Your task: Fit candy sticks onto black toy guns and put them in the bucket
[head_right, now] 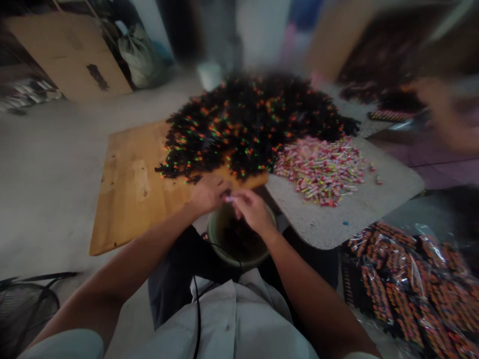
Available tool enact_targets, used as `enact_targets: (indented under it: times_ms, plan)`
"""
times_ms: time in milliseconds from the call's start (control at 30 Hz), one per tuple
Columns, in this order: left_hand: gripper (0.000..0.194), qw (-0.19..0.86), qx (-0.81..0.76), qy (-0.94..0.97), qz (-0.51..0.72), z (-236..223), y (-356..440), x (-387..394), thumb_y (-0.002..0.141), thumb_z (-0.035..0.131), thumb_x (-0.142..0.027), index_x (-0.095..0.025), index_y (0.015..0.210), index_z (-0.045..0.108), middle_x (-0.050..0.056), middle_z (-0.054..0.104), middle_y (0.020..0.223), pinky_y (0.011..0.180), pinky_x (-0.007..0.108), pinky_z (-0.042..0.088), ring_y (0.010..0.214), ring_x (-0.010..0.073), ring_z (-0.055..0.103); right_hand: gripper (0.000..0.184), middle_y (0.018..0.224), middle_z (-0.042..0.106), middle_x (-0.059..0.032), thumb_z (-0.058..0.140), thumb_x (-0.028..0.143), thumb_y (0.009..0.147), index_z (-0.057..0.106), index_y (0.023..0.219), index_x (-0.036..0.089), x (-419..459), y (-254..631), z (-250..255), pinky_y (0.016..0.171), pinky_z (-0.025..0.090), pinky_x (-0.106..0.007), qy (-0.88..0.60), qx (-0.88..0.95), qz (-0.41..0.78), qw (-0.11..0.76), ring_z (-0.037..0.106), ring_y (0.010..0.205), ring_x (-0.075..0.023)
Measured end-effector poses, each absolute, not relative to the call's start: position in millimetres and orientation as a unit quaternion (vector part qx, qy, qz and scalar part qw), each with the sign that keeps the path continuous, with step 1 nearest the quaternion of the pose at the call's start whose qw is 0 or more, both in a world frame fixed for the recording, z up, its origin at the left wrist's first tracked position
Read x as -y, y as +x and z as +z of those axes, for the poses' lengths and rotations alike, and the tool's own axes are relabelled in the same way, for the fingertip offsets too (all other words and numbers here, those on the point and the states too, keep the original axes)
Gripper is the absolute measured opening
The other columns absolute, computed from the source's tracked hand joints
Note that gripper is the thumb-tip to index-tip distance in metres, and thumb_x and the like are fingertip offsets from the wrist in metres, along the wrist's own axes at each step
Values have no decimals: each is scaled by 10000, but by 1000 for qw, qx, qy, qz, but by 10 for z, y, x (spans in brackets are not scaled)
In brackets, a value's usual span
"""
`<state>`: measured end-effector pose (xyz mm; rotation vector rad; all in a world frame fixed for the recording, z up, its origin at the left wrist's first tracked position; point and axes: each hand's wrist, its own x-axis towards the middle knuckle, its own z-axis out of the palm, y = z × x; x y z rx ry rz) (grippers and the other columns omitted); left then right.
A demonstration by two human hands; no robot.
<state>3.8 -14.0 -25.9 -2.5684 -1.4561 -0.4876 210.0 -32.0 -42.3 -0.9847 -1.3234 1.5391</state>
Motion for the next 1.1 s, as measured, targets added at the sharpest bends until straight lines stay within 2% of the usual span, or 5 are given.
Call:
enact_targets:
  times_ms: [567, 800, 1100]
  plan:
    - [236, 61, 512, -840, -172, -158, 135, 234, 983, 533, -291, -200, 981, 751, 110, 666, 895, 730, 396, 414, 853, 265, 600, 317, 694, 658, 29, 758, 500, 871, 680, 991, 217, 355, 2175, -447, 505, 476, -280, -409, 500, 606, 464, 554, 522, -128]
    - [219, 26, 523, -832, -183, -161, 152, 271, 970, 543, -282, -210, 950, 749, 81, 662, 859, 721, 368, 442, 801, 233, 604, 299, 707, 669, 19, 752, 482, 907, 704, 1028, 213, 367, 2254, -397, 585, 512, -298, -408, 556, 550, 470, 602, 585, -145]
    - [246, -3, 527, -831, -179, -170, 179, 286, 980, 553, -295, -210, 1055, 771, 87, 696, 897, 737, 360, 467, 829, 236, 644, 280, 726, 691, 2, 706, 470, 959, 726, 1051, 206, 403, 2284, -310, 643, 549, -311, -416, 601, 498, 466, 644, 623, -155]
